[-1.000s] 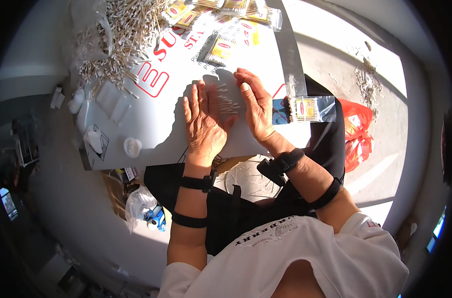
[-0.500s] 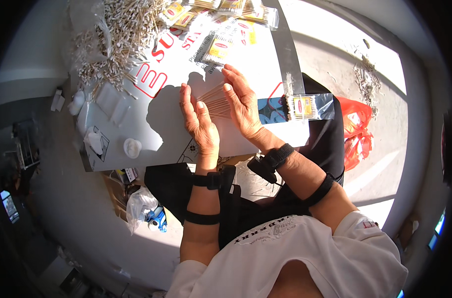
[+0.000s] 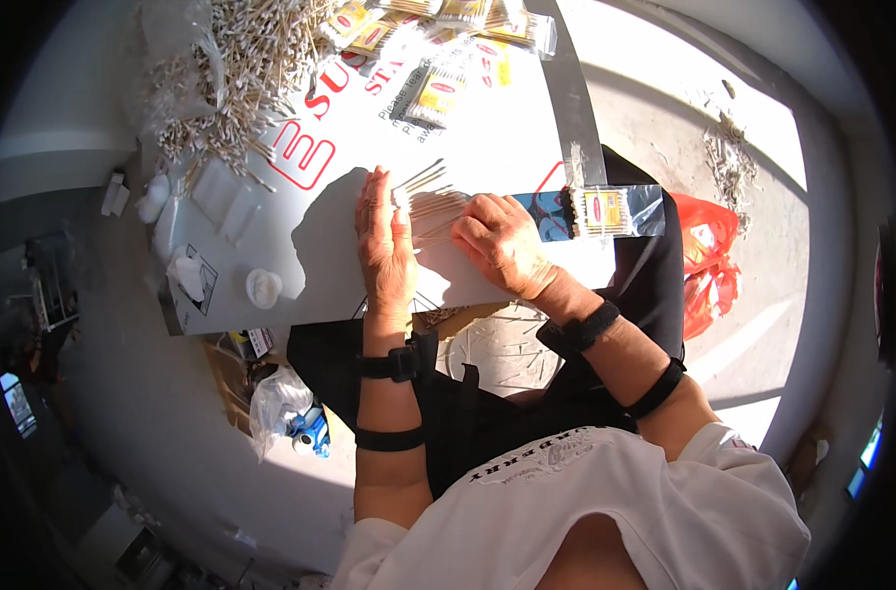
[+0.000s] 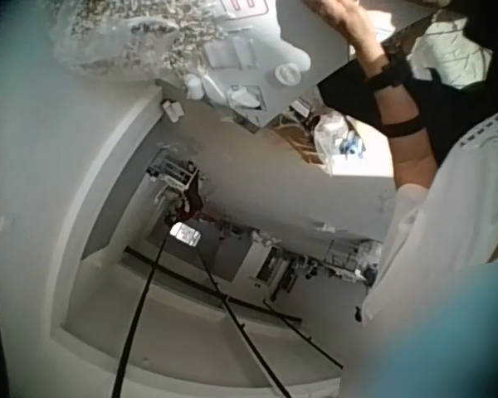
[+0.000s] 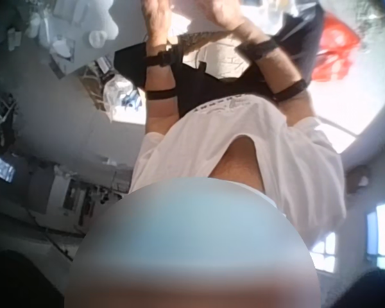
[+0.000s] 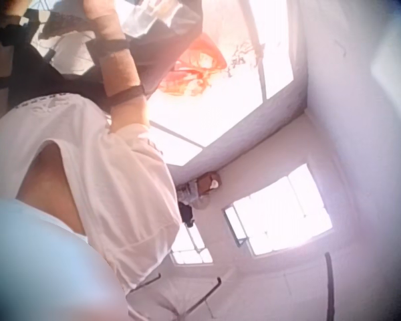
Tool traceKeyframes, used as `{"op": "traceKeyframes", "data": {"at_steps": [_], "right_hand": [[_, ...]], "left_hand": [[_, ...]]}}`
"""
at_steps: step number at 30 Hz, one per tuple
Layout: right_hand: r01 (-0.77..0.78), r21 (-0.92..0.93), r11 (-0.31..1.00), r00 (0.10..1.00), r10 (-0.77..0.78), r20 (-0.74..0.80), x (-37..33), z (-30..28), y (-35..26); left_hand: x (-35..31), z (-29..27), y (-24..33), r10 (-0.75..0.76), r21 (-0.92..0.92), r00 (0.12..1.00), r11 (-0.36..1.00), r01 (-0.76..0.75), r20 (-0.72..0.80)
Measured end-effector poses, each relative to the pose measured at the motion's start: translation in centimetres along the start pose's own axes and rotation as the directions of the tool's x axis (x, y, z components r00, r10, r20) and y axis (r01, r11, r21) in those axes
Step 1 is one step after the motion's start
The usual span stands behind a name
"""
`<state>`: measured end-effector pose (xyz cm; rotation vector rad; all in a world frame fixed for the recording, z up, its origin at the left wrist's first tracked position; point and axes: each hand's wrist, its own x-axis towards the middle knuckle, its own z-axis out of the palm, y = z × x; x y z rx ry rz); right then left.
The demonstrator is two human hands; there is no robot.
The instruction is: Packing small wooden sticks into plastic bags and bundling them with rubber bands.
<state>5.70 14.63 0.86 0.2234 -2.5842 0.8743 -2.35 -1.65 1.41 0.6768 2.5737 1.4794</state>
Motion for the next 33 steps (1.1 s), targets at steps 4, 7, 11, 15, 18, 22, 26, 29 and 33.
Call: {"op": "traceKeyframes", "data": {"at_steps": [4, 7, 11, 15, 18, 22, 26, 29, 33], "right_hand": [[-0.035, 0.037, 0.999, 0.999, 0.035, 0.017, 0.5, -0.6, -0.2], [-0.004, 0.105, 0.994, 1.0, 0.002, 0.015, 1.0, -0.8, 0.2], [-0.123, 0.214, 0.969, 0.991, 0.108, 0.082, 0.2, -1.3, 0.3], [-0.205, 0.242, 0.948, 0.978, 0.209, 0.009, 0.3, -1.2, -0.1], [-0.19, 0.246, 0.95, 0.979, 0.203, -0.028, 0.6, -1.1, -0.3], [-0.159, 0.205, 0.966, 0.985, 0.168, -0.027, 0.6, -0.9, 0.0], [-0.177, 0.221, 0.959, 0.983, 0.184, -0.013, 0.8, -0.9, -0.2], [-0.183, 0.206, 0.961, 0.982, 0.187, -0.003, 0.6, -0.9, 0.0], [-0.177, 0.213, 0.961, 0.983, 0.182, -0.002, 0.7, -1.1, 0.2]], "left_hand": [[-0.8, 1.0, 1.0, 0.049, 0.573, 0.975, 0.802, -0.168, 0.217], [-0.8, 1.0, 1.1, 0.031, 0.67, 0.968, 0.715, -0.197, 0.251], [0.6, 0.5, 1.0, 0.034, 0.64, 0.959, 0.738, -0.214, 0.281], [6.5, -1.5, -1.3, 0.188, 0.387, 0.982, 0.908, -0.161, -0.033], [12.8, -4.0, -3.7, 0.262, 0.546, 0.936, 0.832, -0.095, -0.236], [19.4, -4.5, -3.2, 0.003, 0.647, 0.957, 0.737, 0.195, -0.292], [20.8, -4.4, -4.2, -0.069, 0.808, 0.967, 0.537, 0.242, -0.244], [19.1, -4.4, -5.1, -0.1, 0.748, 0.962, 0.61, 0.26, -0.253], [15.2, -6.1, -5.1, -0.136, 0.361, 0.99, 0.923, 0.137, -0.028]]}}
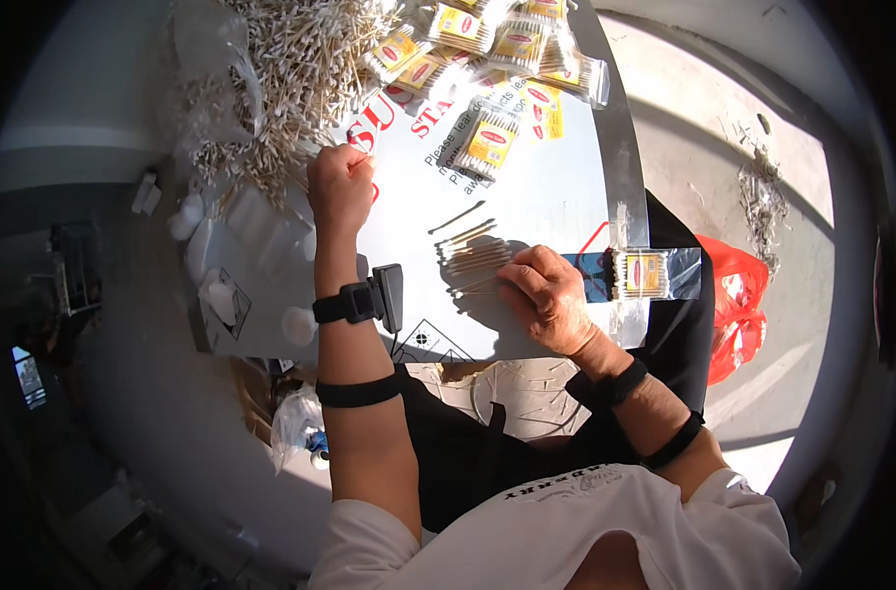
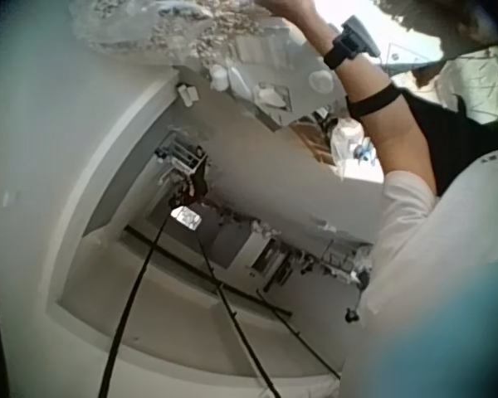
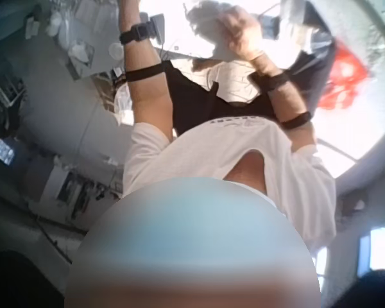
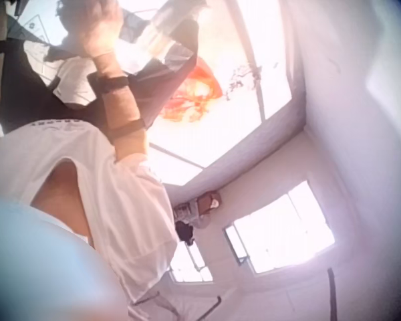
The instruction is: Packing small wooden sticks into plastic bags and bundling them with rubber bands.
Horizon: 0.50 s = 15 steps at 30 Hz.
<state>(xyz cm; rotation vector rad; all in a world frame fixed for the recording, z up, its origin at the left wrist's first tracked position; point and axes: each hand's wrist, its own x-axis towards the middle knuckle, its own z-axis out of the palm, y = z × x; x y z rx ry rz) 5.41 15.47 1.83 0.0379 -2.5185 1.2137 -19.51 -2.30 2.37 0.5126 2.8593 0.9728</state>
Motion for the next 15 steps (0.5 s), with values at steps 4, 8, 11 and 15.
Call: {"op": "traceKeyframes", "data": {"at_steps": [4, 8, 11, 15], "right_hand": [[0.017, -0.002, 1.0, 1.0, -0.017, 0.003, 0.0, 0.1, 0.0], [0.009, 0.02, 1.0, 1.0, -0.009, 0.007, -0.1, 0.3, -0.2], [-0.001, -0.002, 1.0, 1.0, 0.001, 0.014, -0.4, 0.0, 0.1], [0.009, 0.002, 1.0, 1.0, -0.009, 0.014, -0.1, 0.1, -0.3]], "left_hand": [[-1.2, 0.4, -0.9, 0.187, -0.073, 0.981, 0.98, -0.183, 0.044], [-1.0, 0.3, -0.8, -0.005, -0.199, 0.991, 0.98, -0.023, -0.136], [-1.3, 0.3, 1.6, -0.117, -0.168, 0.99, 0.977, 0.128, 0.077], [-1.9, 1.3, 2.1, 0.26, 0.227, 0.966, 0.94, -0.256, 0.013]]}}
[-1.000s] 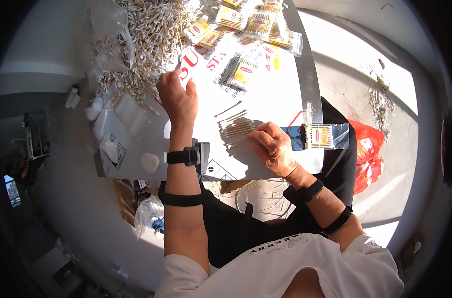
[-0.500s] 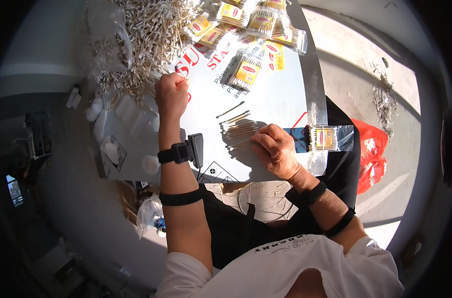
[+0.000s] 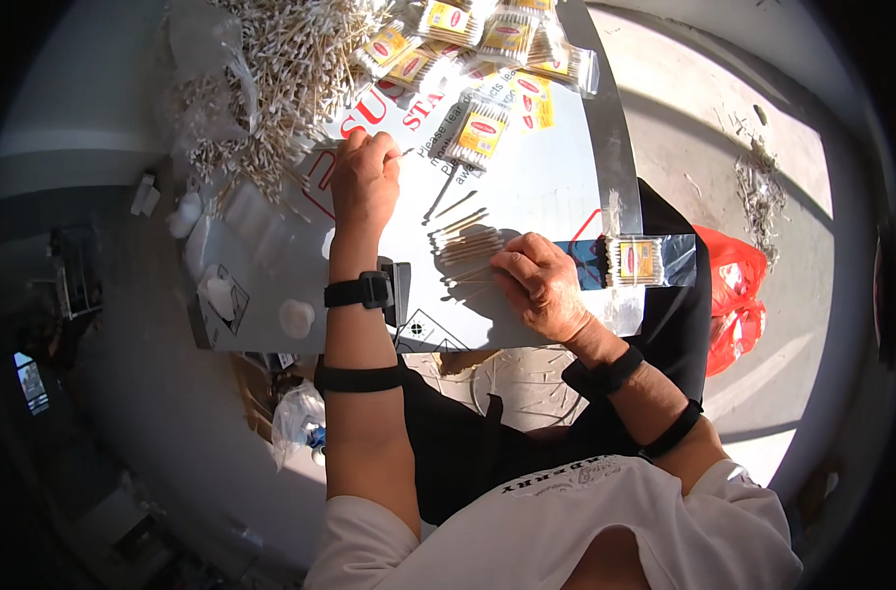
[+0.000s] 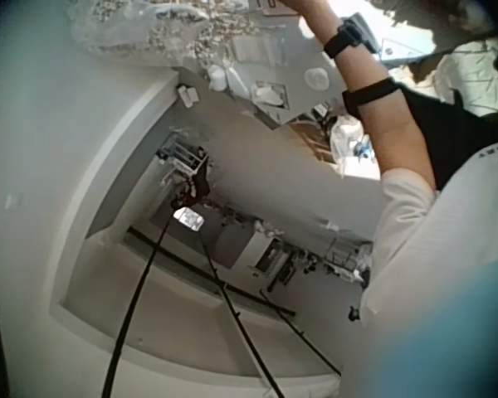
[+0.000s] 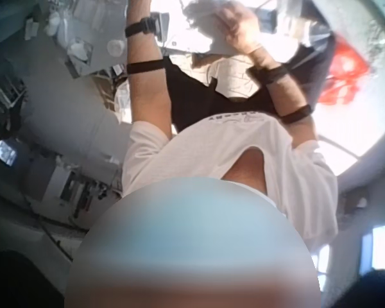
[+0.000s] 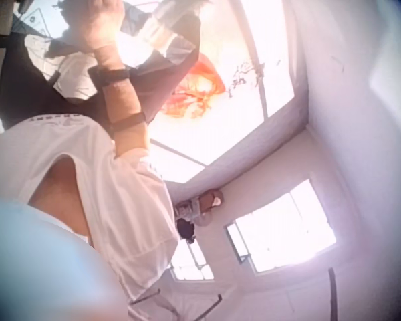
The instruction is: Packing small wooden sticks into plastic bags and bundling them with rubber bands.
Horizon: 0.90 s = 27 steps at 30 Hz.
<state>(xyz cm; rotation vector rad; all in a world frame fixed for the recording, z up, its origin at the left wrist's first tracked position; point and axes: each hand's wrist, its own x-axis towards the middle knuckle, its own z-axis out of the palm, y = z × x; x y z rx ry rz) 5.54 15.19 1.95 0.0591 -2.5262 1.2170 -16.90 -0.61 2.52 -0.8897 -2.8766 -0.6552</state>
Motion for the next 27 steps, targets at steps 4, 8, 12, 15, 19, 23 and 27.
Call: {"op": "traceKeyframes", "data": {"at_steps": [4, 8, 12, 15, 19, 23, 27], "right_hand": [[-0.008, 0.02, 1.0, 1.0, 0.009, -0.021, 0.0, 0.1, 0.0], [-0.026, -0.007, 1.0, 0.999, 0.026, -0.019, -0.1, 0.1, 0.4], [-0.001, -0.006, 1.0, 1.0, 0.001, -0.029, 0.2, 0.0, 0.1], [-0.008, -0.009, 1.0, 1.0, 0.008, -0.027, 0.1, 0.0, 0.1], [0.005, -0.026, 1.0, 1.0, -0.006, -0.03, 0.1, 0.0, 0.2], [-0.003, 0.007, 1.0, 1.0, 0.003, -0.031, 0.3, -0.1, 0.0], [0.009, 0.02, 1.0, 1.0, -0.008, -0.024, 0.4, 0.2, -0.1]], "left_hand": [[-0.8, -0.3, -0.1, -0.094, 0.345, 0.994, 0.932, 0.107, -0.053], [-2.7, -2.6, -2.2, -0.266, 0.562, 0.954, 0.772, 0.295, -0.136], [-1.8, -4.1, -6.3, -0.169, 0.386, 0.951, 0.884, 0.263, -0.26], [2.7, -4.3, -6.9, -0.323, 0.039, 0.931, 0.942, 0.334, -0.17], [9.2, -3.6, -5.6, -0.403, -0.116, 0.868, 0.915, 0.387, -0.289], [14.8, -3.4, -4.0, -0.567, 0.004, 0.804, 0.817, 0.577, -0.181], [16.5, -4.3, -6.3, -0.525, 0.046, 0.843, 0.845, 0.533, -0.117]]}}
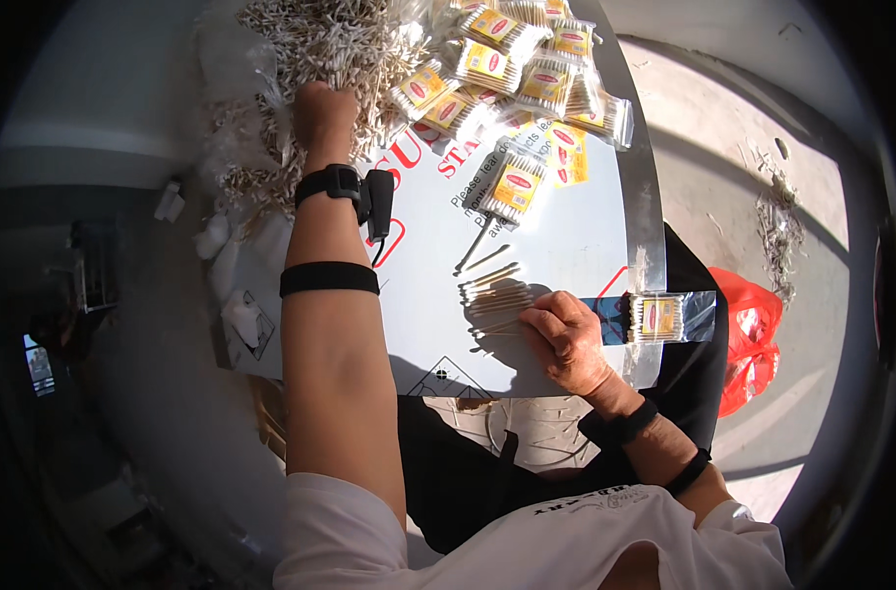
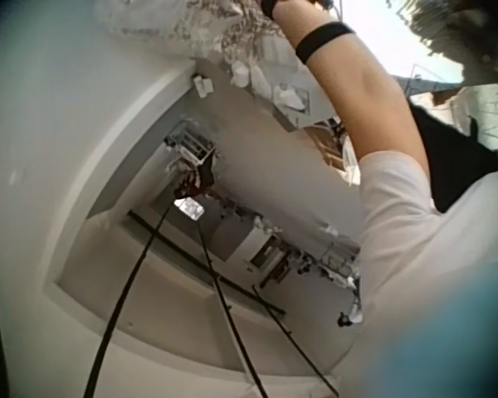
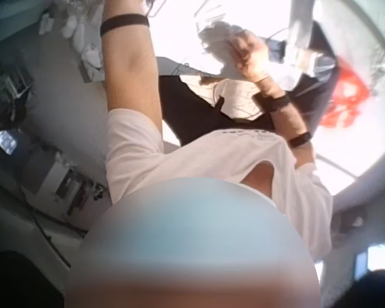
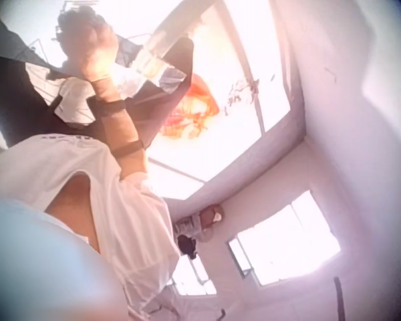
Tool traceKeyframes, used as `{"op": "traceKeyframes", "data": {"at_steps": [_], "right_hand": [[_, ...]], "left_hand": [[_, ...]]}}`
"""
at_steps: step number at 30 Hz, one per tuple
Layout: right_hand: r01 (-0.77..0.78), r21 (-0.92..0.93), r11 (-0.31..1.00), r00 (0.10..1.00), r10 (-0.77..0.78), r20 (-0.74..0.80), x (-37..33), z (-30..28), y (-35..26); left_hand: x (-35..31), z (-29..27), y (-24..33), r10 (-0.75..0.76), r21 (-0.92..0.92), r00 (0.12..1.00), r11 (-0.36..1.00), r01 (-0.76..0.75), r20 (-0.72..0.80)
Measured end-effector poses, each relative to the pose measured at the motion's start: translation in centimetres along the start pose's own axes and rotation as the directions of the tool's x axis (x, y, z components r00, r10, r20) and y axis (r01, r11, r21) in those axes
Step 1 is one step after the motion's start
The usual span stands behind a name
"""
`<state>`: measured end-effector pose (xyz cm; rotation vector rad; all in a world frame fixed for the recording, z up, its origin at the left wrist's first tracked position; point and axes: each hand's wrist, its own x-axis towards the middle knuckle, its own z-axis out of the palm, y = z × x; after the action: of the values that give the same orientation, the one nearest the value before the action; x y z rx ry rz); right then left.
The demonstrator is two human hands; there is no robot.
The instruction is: Packing small wooden sticks into plastic bags and bundling them with rubber bands.
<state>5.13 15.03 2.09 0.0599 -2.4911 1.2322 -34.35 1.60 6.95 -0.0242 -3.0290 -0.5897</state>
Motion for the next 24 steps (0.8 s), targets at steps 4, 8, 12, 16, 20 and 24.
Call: {"op": "traceKeyframes", "data": {"at_steps": [4, 8, 12, 16, 20, 24], "right_hand": [[-0.008, -0.01, 1.0, 1.0, 0.008, 0.007, -0.2, -0.2, 0.5], [-0.009, -0.03, 1.0, 1.0, 0.009, -0.003, -0.4, -0.2, 0.9], [-0.002, -0.016, 1.0, 1.0, 0.002, 0.0, -0.2, 0.1, 0.3], [0.002, 0.007, 1.0, 1.0, -0.002, -0.016, -0.1, 0.0, 0.2], [-0.008, 0.01, 1.0, 1.0, 0.008, -0.005, -0.6, -0.2, 0.3], [-0.028, 0.023, 0.999, 1.0, 0.028, -0.007, -0.6, -0.1, 0.4]], "left_hand": [[-2.7, -1.3, -1.7, -0.039, -0.503, 0.98, 0.854, 0.134, 0.196], [-8.5, -3.2, -2.5, 0.058, -0.521, 0.912, 0.834, 0.18, 0.407], [-11.5, -1.3, -6.2, 0.173, -0.488, 0.944, 0.873, -0.015, 0.28], [-14.6, 0.1, -8.1, 0.173, -0.503, 0.979, 0.84, -0.206, -0.112], [-18.5, -0.1, -6.9, 0.18, -0.412, 0.983, 0.899, -0.15, 0.034], [-22.9, -2.5, -5.4, 0.248, -0.343, 0.941, 0.926, -0.16, 0.231]]}}
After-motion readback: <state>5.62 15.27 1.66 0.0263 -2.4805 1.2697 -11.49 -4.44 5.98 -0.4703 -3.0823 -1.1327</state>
